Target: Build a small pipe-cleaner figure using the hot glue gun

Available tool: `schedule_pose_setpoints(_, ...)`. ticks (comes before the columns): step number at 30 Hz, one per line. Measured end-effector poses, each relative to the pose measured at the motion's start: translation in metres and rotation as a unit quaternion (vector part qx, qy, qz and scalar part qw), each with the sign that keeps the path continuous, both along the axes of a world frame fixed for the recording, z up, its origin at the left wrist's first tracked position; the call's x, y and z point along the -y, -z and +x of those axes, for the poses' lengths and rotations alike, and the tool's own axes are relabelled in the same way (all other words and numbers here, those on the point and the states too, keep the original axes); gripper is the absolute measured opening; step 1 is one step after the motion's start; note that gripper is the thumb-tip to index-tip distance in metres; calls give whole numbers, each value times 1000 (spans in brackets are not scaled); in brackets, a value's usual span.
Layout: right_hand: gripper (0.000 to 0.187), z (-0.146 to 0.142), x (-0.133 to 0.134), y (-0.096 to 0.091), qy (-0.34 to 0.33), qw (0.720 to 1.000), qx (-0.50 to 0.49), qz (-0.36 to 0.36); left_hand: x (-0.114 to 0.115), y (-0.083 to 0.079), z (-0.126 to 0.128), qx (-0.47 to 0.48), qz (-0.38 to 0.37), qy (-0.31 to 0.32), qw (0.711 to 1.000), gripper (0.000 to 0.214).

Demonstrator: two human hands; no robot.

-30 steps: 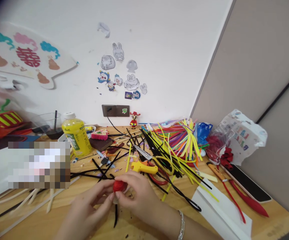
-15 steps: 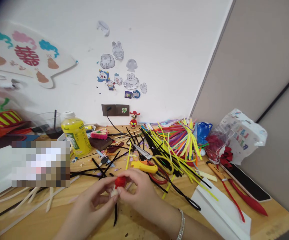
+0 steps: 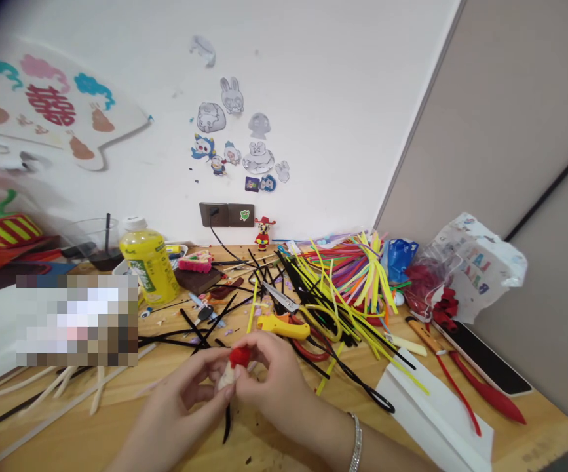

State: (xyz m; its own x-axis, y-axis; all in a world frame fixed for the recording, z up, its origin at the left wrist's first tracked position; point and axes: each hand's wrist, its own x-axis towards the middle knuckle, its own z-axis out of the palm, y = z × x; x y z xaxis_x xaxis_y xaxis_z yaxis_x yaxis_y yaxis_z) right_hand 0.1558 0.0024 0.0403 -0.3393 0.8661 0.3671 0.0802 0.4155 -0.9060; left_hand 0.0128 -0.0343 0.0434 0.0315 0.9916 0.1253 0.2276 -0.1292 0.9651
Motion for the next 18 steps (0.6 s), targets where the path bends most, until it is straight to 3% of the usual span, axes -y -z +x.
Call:
schedule_pose_setpoints(4, 23, -1, -1, 1, 0, 998, -31, -52, -2, 4, 3, 101, -16, 32, 994, 22)
schedule_pose_setpoints(7, 21, -2, -3, 3, 4, 996, -51, -72, -2, 7, 4, 126, -63, 46, 989, 28)
schedule_pose_setpoints(13, 15, -3, -11, 4, 12, 989, -91, -112, -4, 8, -1, 64, -57, 35, 996, 29)
schedule_pose_setpoints(18, 15, -1, -27, 8, 43, 986, -109, -117, -5, 3, -6, -79, 12, -14, 997, 26)
